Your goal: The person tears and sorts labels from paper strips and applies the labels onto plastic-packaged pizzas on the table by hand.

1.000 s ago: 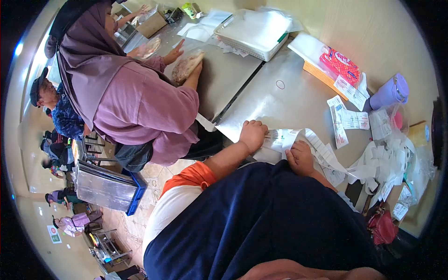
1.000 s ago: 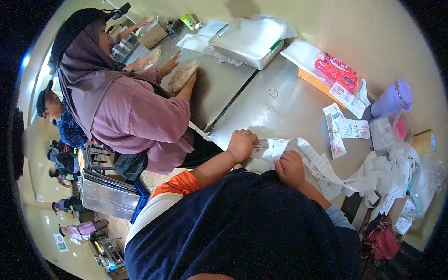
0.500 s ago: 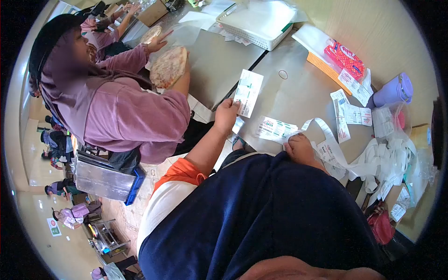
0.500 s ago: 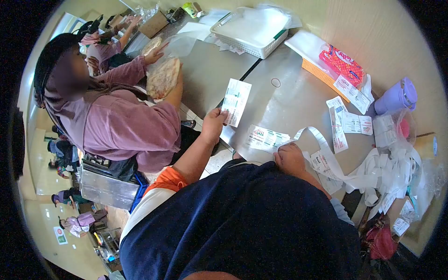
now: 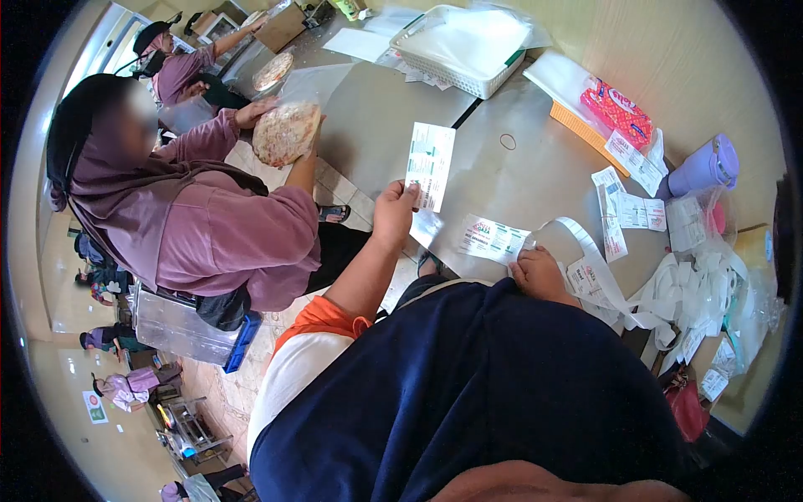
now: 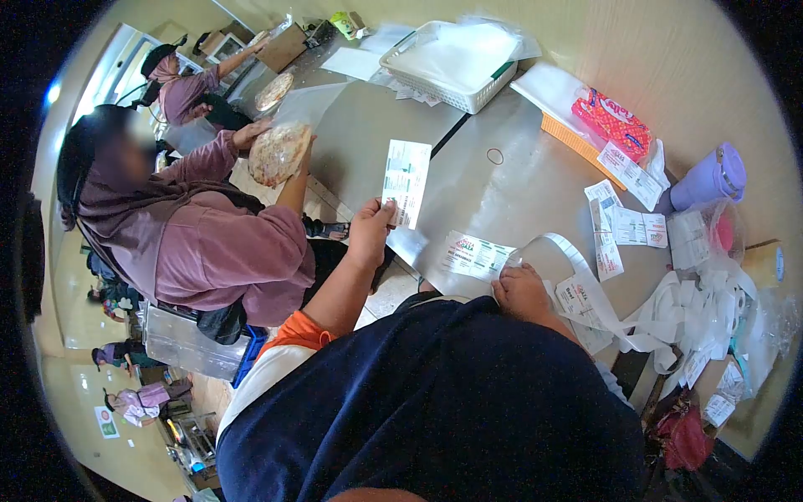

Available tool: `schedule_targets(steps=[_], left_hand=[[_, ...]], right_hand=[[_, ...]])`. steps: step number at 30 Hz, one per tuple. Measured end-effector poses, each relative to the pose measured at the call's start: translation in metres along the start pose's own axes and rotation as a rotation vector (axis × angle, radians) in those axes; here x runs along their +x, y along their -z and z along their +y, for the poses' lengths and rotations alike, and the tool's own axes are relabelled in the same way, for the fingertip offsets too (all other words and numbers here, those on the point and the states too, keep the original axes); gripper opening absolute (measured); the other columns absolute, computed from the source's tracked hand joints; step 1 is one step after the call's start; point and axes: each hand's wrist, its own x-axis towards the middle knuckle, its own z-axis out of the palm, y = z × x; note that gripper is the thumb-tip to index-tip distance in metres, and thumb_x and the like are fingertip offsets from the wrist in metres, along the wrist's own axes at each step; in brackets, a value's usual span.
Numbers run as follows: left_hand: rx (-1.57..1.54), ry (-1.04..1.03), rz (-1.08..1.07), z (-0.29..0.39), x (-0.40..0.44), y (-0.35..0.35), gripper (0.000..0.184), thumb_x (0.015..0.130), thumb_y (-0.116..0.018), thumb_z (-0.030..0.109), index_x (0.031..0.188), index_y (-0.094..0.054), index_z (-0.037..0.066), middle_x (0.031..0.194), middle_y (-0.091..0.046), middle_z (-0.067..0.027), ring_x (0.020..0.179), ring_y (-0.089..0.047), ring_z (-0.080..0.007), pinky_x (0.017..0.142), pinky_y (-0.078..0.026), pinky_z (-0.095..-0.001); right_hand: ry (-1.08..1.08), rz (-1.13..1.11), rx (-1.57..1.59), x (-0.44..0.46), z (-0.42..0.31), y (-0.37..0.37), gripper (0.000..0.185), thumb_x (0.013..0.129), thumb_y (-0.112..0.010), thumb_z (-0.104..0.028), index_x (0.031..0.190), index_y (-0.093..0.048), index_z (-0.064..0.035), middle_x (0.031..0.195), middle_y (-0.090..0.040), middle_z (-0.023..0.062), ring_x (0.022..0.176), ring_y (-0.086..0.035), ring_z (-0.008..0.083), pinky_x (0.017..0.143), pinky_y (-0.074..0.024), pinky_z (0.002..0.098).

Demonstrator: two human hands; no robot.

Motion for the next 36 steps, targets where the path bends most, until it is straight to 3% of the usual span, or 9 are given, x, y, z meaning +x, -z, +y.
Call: schedule_targets(steps=[6, 16, 19, 22, 31, 36], left_hand=[[-0.145, -0.082, 0.06, 0.033, -0.004, -0.002, 0.015, 0.09, -0.052, 0.014, 0.089, -0.057, 0.0, 0.074, -0.06, -0.0039, 0.062, -0.051, -0.0084, 0.057, -0.04, -0.0225], [-0.047, -0.207, 0.01, 0.029, -0.012, -0.004, 0.018, 0.091, -0.051, 0.015, 0.095, -0.057, -0.002, 0.078, -0.061, -0.0034, 0.066, -0.052, -0.0079, 0.062, -0.042, -0.0228], [-0.025, -0.204, 0.002, 0.03, -0.017, -0.008, 0.02, 0.091, -0.05, 0.016, 0.098, -0.056, -0.003, 0.081, -0.061, -0.0042, 0.07, -0.053, -0.0082, 0.065, -0.043, -0.0227], [0.01, -0.203, -0.008, 0.03, -0.019, -0.008, 0.02, 0.092, -0.05, 0.016, 0.098, -0.056, -0.003, 0.083, -0.061, -0.0049, 0.072, -0.053, -0.0084, 0.067, -0.043, -0.0227], [0.021, -0.236, -0.021, 0.025, -0.02, -0.006, 0.019, 0.091, -0.051, 0.014, 0.098, -0.056, -0.003, 0.082, -0.061, -0.0046, 0.072, -0.053, -0.0084, 0.067, -0.043, -0.0229], [0.048, -0.232, -0.022, 0.029, -0.024, -0.008, 0.019, 0.091, -0.051, 0.014, 0.099, -0.056, -0.003, 0.084, -0.061, -0.0049, 0.073, -0.053, -0.0083, 0.068, -0.043, -0.0227]], right_hand=[[-0.025, -0.047, 0.005, 0.001, 0.002, 0.0, 0.023, 0.082, -0.054, -0.021, 0.077, -0.062, 0.0, 0.087, -0.062, 0.0126, 0.087, -0.058, 0.0295, 0.097, -0.0359, 0.0449], [-0.002, -0.026, 0.008, -0.001, 0.005, -0.004, 0.025, 0.082, -0.053, -0.023, 0.079, -0.063, 0.0004, 0.089, -0.063, 0.0141, 0.089, -0.058, 0.0298, 0.097, -0.0356, 0.0459], [0.017, 0.009, 0.004, -0.003, 0.004, -0.004, 0.021, 0.082, -0.054, -0.02, 0.075, -0.061, -0.0006, 0.082, -0.061, 0.0118, 0.083, -0.058, 0.0291, 0.097, -0.036, 0.0445], [-0.005, -0.046, -0.002, -0.004, 0.004, -0.003, 0.025, 0.083, -0.052, -0.022, 0.079, -0.063, 0.0004, 0.091, -0.063, 0.0138, 0.09, -0.058, 0.0293, 0.097, -0.0352, 0.0456], [-0.01, 0.0, 0.026, -0.002, -0.001, -0.002, 0.023, 0.082, -0.055, -0.019, 0.075, -0.062, 0.0015, 0.084, -0.062, 0.0143, 0.085, -0.057, 0.0309, 0.096, -0.0371, 0.0428], [0.038, 0.005, 0.048, -0.001, 0.002, -0.003, 0.024, 0.081, -0.055, -0.019, 0.071, -0.061, 0.0019, 0.081, -0.061, 0.0143, 0.08, -0.057, 0.031, 0.084, -0.0422, 0.04]])
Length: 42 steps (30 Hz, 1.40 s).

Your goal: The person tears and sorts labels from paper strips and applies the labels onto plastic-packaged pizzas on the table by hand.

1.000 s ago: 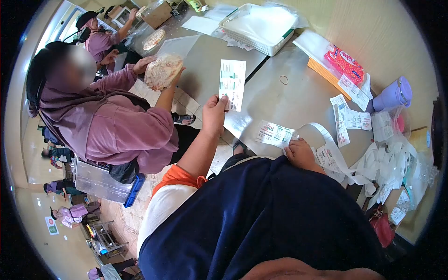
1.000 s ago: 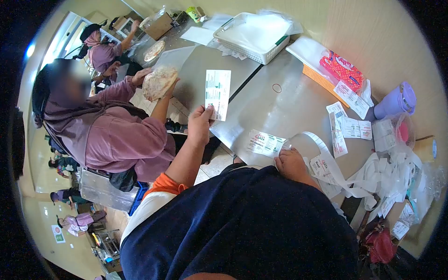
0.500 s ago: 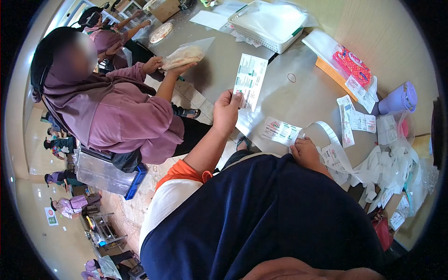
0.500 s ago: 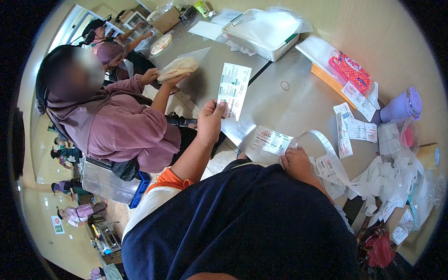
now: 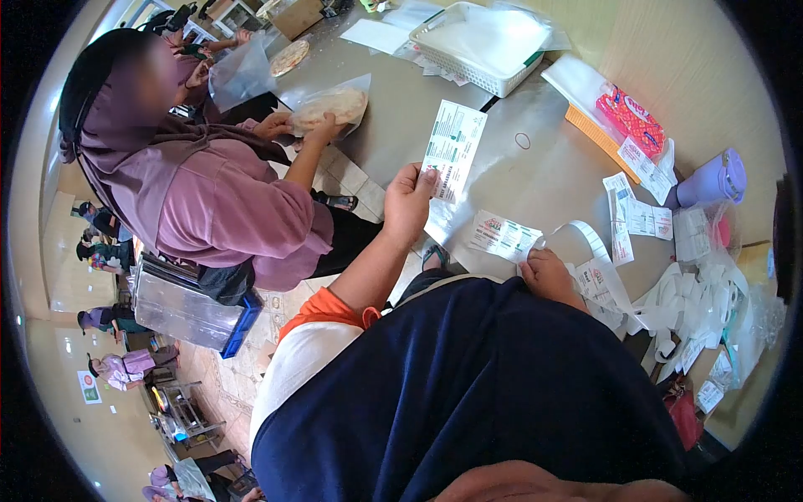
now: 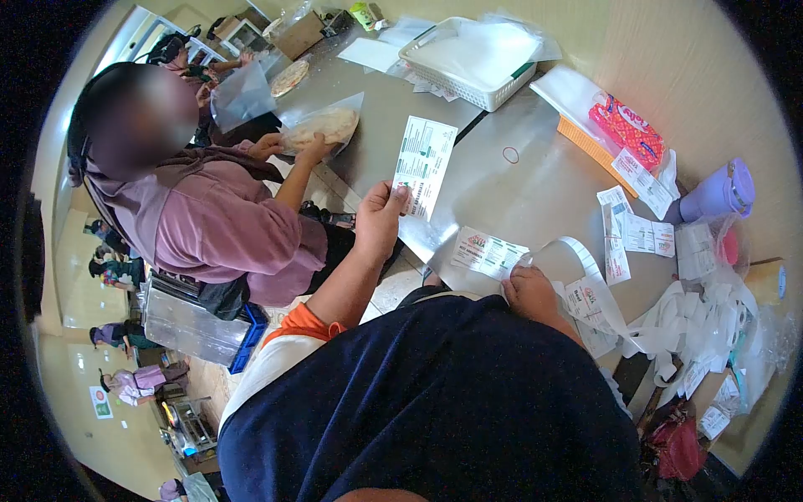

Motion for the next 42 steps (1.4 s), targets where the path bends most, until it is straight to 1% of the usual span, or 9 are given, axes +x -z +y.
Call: schedule_targets(steps=[8, 14, 21, 24, 28, 31, 34, 38, 42], left_hand=[[0.151, -0.064, -0.051, 0.007, -0.007, -0.006, 0.018, 0.091, -0.051, 0.014, 0.099, -0.057, -0.002, 0.084, -0.061, -0.0045, 0.073, -0.053, -0.0081, 0.068, -0.043, -0.0222], [0.115, 0.01, -0.123, -0.004, -0.012, -0.013, 0.018, 0.091, -0.051, 0.014, 0.097, -0.057, -0.002, 0.081, -0.06, -0.0023, 0.071, -0.051, -0.0071, 0.066, -0.042, -0.0221], [0.405, 0.056, -0.243, -0.046, -0.039, -0.005, 0.019, 0.091, -0.051, 0.017, 0.098, -0.057, 0.0, 0.077, -0.06, -0.0045, 0.069, -0.052, -0.0086, 0.064, -0.044, -0.0242], [0.272, 0.16, -0.224, -0.058, -0.051, 0.012, 0.021, 0.092, -0.049, 0.018, 0.102, -0.055, 0.0, 0.078, -0.059, -0.0031, 0.068, -0.05, -0.008, 0.063, -0.043, -0.0235], [-0.13, 0.091, 0.053, -0.092, -0.05, 0.05, 0.014, 0.093, -0.046, 0.016, 0.095, -0.053, 0.003, 0.079, -0.056, -0.0002, 0.065, -0.046, -0.0046, 0.059, -0.039, -0.021], [-0.112, 0.147, 0.166, -0.082, -0.053, 0.068, 0.012, 0.092, -0.047, 0.014, 0.093, -0.054, 0.005, 0.077, -0.056, 0.0008, 0.06, -0.045, -0.0045, 0.055, -0.037, -0.02], [-0.035, 0.219, 0.113, -0.11, -0.054, 0.095, 0.011, 0.092, -0.048, 0.014, 0.091, -0.055, 0.006, 0.074, -0.056, 0.001, 0.059, -0.044, -0.0047, 0.054, -0.036, -0.0197], [0.033, 0.251, 0.183, -0.11, -0.052, 0.1, 0.011, 0.091, -0.049, 0.014, 0.09, -0.055, 0.005, 0.074, -0.058, 0.0003, 0.058, -0.045, -0.0055, 0.054, -0.036, -0.0204], [-0.109, 0.317, 0.072, -0.109, -0.041, 0.103, 0.013, 0.09, -0.049, 0.014, 0.095, -0.057, 0.005, 0.077, -0.06, -0.0011, 0.062, -0.049, -0.0062, 0.056, -0.037, -0.0213]], right_hand=[[0.011, 0.002, 0.0, 0.0, -0.006, 0.005, 0.022, 0.079, -0.055, -0.019, 0.071, -0.06, 0.0014, 0.081, -0.06, 0.0136, 0.078, -0.057, 0.0315, 0.079, -0.044, 0.0389], [-0.022, -0.02, 0.026, 0.001, -0.004, 0.004, 0.023, 0.08, -0.055, -0.02, 0.072, -0.06, 0.0007, 0.081, -0.06, 0.0136, 0.079, -0.056, 0.0314, 0.079, -0.0439, 0.039], [-0.033, -0.038, 0.015, 0.001, -0.003, 0.005, 0.024, 0.081, -0.054, -0.021, 0.074, -0.06, 0.0006, 0.082, -0.061, 0.0138, 0.081, -0.056, 0.0317, 0.08, -0.043, 0.0404], [-0.05, -0.032, 0.026, 0.001, -0.004, 0.006, 0.024, 0.082, -0.054, -0.022, 0.076, -0.061, 0.0005, 0.084, -0.061, 0.0134, 0.082, -0.056, 0.0319, 0.081, -0.0427, 0.0404], [-0.022, -0.012, 0.008, 0.001, 0.001, 0.0, 0.024, 0.082, -0.054, -0.022, 0.079, -0.062, 0.0004, 0.086, -0.062, 0.0128, 0.082, -0.055, 0.0323, 0.081, -0.0432, 0.0403], [-0.091, -0.078, 0.029, 0.001, -0.001, 0.004, 0.025, 0.083, -0.054, -0.022, 0.081, -0.062, 0.0007, 0.086, -0.062, 0.0128, 0.083, -0.055, 0.0328, 0.08, -0.0437, 0.0405], [-0.09, -0.086, 0.037, 0.001, 0.003, 0.001, 0.025, 0.083, -0.054, -0.023, 0.082, -0.063, 0.0009, 0.087, -0.062, 0.0128, 0.083, -0.055, 0.0334, 0.079, -0.0441, 0.041], [-0.095, -0.074, 0.004, 0.0, 0.002, 0.0, 0.025, 0.083, -0.054, -0.023, 0.083, -0.063, 0.0002, 0.089, -0.063, 0.0129, 0.085, -0.056, 0.0322, 0.086, -0.0426, 0.0411], [-0.126, -0.082, -0.005, 0.001, -0.004, 0.002, 0.025, 0.083, -0.053, -0.023, 0.084, -0.064, -0.0004, 0.091, -0.063, 0.0128, 0.088, -0.058, 0.0306, 0.094, -0.0388, 0.0428]])
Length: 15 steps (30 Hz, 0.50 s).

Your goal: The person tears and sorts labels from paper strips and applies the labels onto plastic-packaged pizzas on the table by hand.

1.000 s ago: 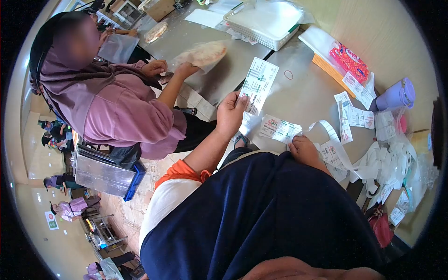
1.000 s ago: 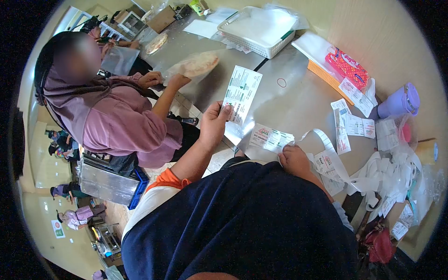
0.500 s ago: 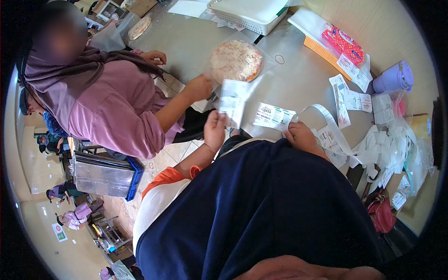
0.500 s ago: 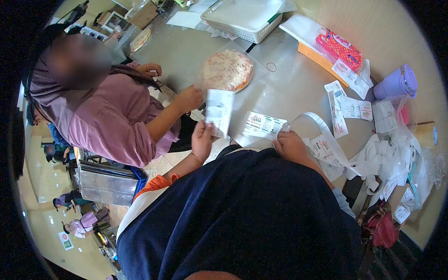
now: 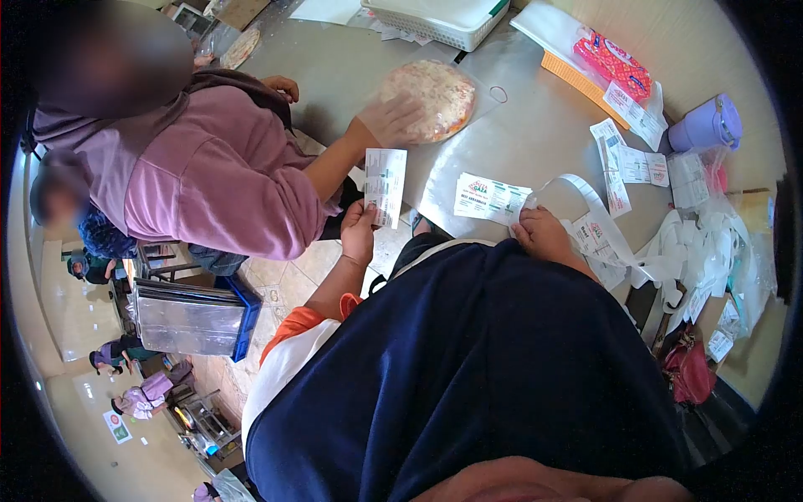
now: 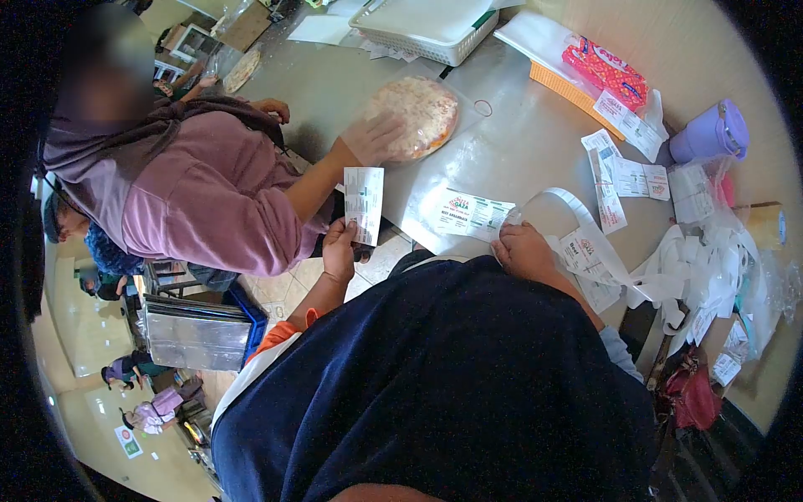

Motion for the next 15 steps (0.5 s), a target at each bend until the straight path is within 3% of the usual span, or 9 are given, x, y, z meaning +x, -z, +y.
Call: schedule_targets(steps=[6, 10, 15], left_hand=[[0.063, 0.055, -0.08, -0.009, 0.01, 0.01, 0.013, 0.088, -0.051, 0.012, 0.097, -0.058, 0.004, 0.079, -0.06, -0.0007, 0.064, -0.05, -0.0061, 0.058, -0.037, -0.0208], [-0.015, 0.042, 0.2, 0.01, 0.009, -0.004, 0.012, 0.09, -0.047, 0.016, 0.093, -0.056, 0.009, 0.073, -0.059, -0.0007, 0.052, -0.051, -0.0087, 0.042, -0.036, -0.0199], [0.033, 0.129, 0.242, 0.012, 0.033, 0.007, 0.009, 0.087, -0.049, 0.015, 0.084, -0.055, 0.01, 0.066, -0.052, 0.0024, 0.048, -0.04, -0.0071, 0.043, -0.03, -0.021]], right_hand=[[0.014, -0.039, -0.002, -0.001, -0.002, 0.004, 0.024, 0.083, -0.053, -0.022, 0.084, -0.064, -0.0012, 0.091, -0.063, 0.0125, 0.088, -0.058, 0.0303, 0.095, -0.0362, 0.0471], [0.021, -0.052, -0.003, -0.001, -0.003, 0.006, 0.024, 0.083, -0.053, -0.022, 0.086, -0.064, -0.0012, 0.093, -0.063, 0.0123, 0.09, -0.058, 0.0308, 0.095, -0.0366, 0.0476], [0.006, -0.015, -0.006, -0.002, 0.0, 0.001, 0.025, 0.084, -0.053, -0.023, 0.091, -0.062, -0.001, 0.094, -0.062, 0.0124, 0.091, -0.058, 0.031, 0.095, -0.0363, 0.0482]])
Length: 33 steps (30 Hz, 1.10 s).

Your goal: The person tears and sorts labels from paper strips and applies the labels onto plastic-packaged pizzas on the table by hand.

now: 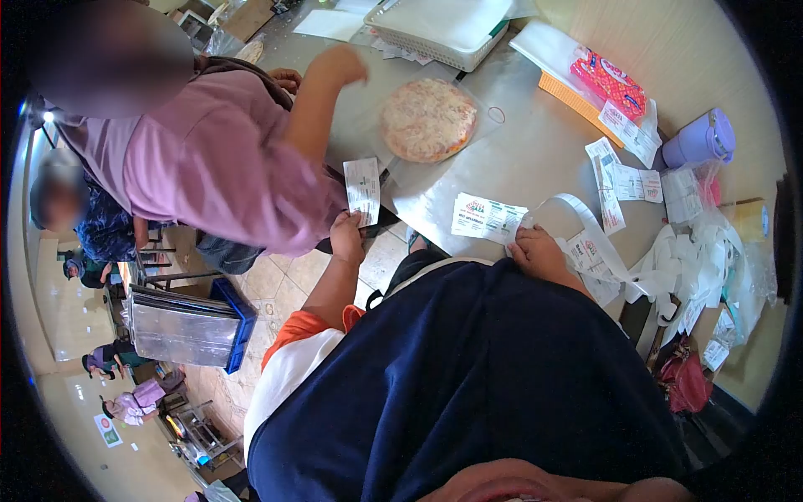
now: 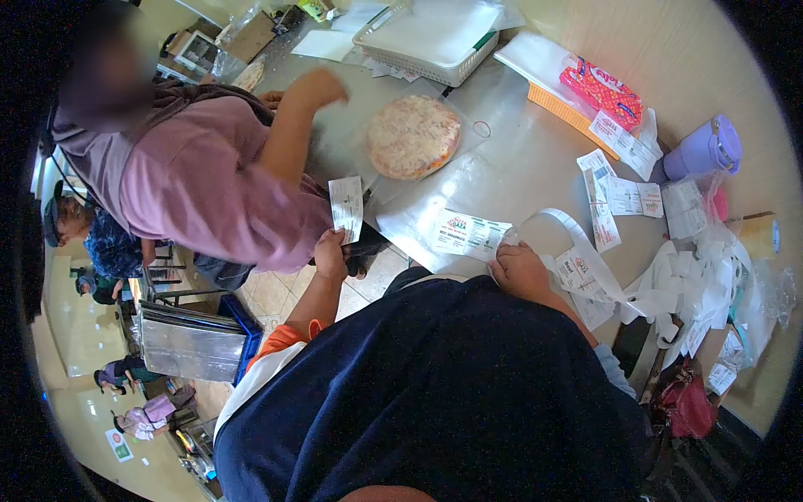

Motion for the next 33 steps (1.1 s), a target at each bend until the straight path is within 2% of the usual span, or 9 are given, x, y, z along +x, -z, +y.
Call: schedule_targets(steps=[10, 13, 17, 20, 23, 26, 29, 31, 33], left_hand=[[0.185, -0.07, -0.279, 0.056, 0.069, -0.072, 0.011, 0.087, -0.049, 0.012, 0.089, -0.055, 0.003, 0.071, -0.056, -0.0035, 0.054, -0.051, -0.0131, 0.049, -0.041, -0.0245], [-0.055, -0.02, -0.339, 0.06, 0.081, -0.103, 0.012, 0.088, -0.053, 0.015, 0.087, -0.056, 0.003, 0.068, -0.057, -0.0057, 0.052, -0.054, -0.0132, 0.041, -0.04, -0.0244], [0.076, 0.044, -0.263, 0.063, 0.087, -0.114, 0.014, 0.087, -0.056, 0.016, 0.091, -0.057, 0.003, 0.071, -0.058, -0.0071, 0.051, -0.055, -0.0162, 0.041, -0.041, -0.0271], [0.388, -0.047, -0.465, 0.073, 0.087, -0.109, 0.014, 0.085, -0.054, 0.013, 0.092, -0.057, 0.002, 0.073, -0.058, -0.0083, 0.051, -0.052, -0.0168, 0.042, -0.039, -0.0266], [0.073, 0.006, -0.643, 0.081, 0.069, -0.114, 0.013, 0.083, -0.051, 0.011, 0.089, -0.058, 0.002, 0.074, -0.058, -0.0088, 0.053, -0.05, -0.0155, 0.045, -0.038, -0.0262], [0.4, 0.089, -0.515, 0.086, 0.084, -0.1, 0.015, 0.082, -0.047, 0.008, 0.085, -0.061, 0.003, 0.075, -0.059, -0.008, 0.058, -0.051, -0.0143, 0.05, -0.041, -0.028], [0.18, 0.061, -0.313, 0.069, 0.083, -0.105, 0.017, 0.08, -0.048, 0.01, 0.08, -0.064, 0.003, 0.069, -0.06, -0.0081, 0.059, -0.054, -0.0162, 0.051, -0.043, -0.0308], [0.216, -0.176, -0.392, 0.034, 0.118, -0.104, 0.019, 0.079, -0.049, 0.012, 0.082, -0.065, 0.002, 0.073, -0.063, -0.009, 0.064, -0.058, -0.0184, 0.057, -0.048, -0.0326], [0.3, -0.146, -0.503, 0.041, 0.105, -0.114, 0.023, 0.077, -0.05, 0.017, 0.085, -0.065, 0.001, 0.083, -0.066, -0.0107, 0.069, -0.062, -0.0224, 0.064, -0.05, -0.0332]], right_hand=[[-0.014, -0.043, 0.006, 0.001, 0.001, 0.001, 0.025, 0.083, -0.054, -0.023, 0.088, -0.063, -0.0003, 0.095, -0.063, 0.0118, 0.09, -0.058, 0.0308, 0.096, -0.0362, 0.0481], [-0.01, -0.007, 0.032, 0.0, -0.002, 0.002, 0.025, 0.083, -0.054, -0.023, 0.086, -0.063, -0.0001, 0.094, -0.063, 0.0127, 0.092, -0.057, 0.0309, 0.096, -0.0362, 0.048], [-0.016, -0.04, 0.038, -0.001, -0.003, 0.007, 0.024, 0.083, -0.054, -0.022, 0.086, -0.063, 0.0, 0.095, -0.063, 0.0134, 0.096, -0.057, 0.0309, 0.098, -0.0346, 0.0486], [-0.048, -0.052, 0.042, -0.001, 0.0, 0.003, 0.024, 0.084, -0.053, -0.022, 0.086, -0.064, -0.0009, 0.096, -0.063, 0.013, 0.099, -0.056, 0.0301, 0.099, -0.0331, 0.0503], [-0.08, -0.103, 0.037, 0.002, -0.002, 0.006, 0.024, 0.084, -0.052, -0.023, 0.086, -0.063, -0.0011, 0.097, -0.062, 0.0126, 0.1, -0.056, 0.0297, 0.099, -0.0321, 0.0517], [-0.046, -0.089, 0.055, 0.001, -0.003, 0.009, 0.025, 0.084, -0.053, -0.023, 0.086, -0.062, -0.0003, 0.096, -0.062, 0.0133, 0.098, -0.056, 0.0307, 0.099, -0.0324, 0.0519], [-0.014, -0.038, 0.045, -0.001, 0.004, 0.004, 0.024, 0.083, -0.054, -0.023, 0.081, -0.06, 0.0001, 0.091, -0.062, 0.0142, 0.093, -0.056, 0.0325, 0.096, -0.0341, 0.0518], [-0.026, -0.015, 0.01, 0.001, 0.002, 0.001, 0.024, 0.082, -0.054, -0.023, 0.076, -0.059, -0.0001, 0.085, -0.061, 0.0144, 0.089, -0.057, 0.0338, 0.091, -0.0368, 0.0513], [0.039, -0.018, -0.024, 0.005, 0.007, -0.001, 0.026, 0.081, -0.055, -0.023, 0.069, -0.058, -0.0006, 0.078, -0.06, 0.0142, 0.081, -0.056, 0.0346, 0.081, -0.0413, 0.0467]])
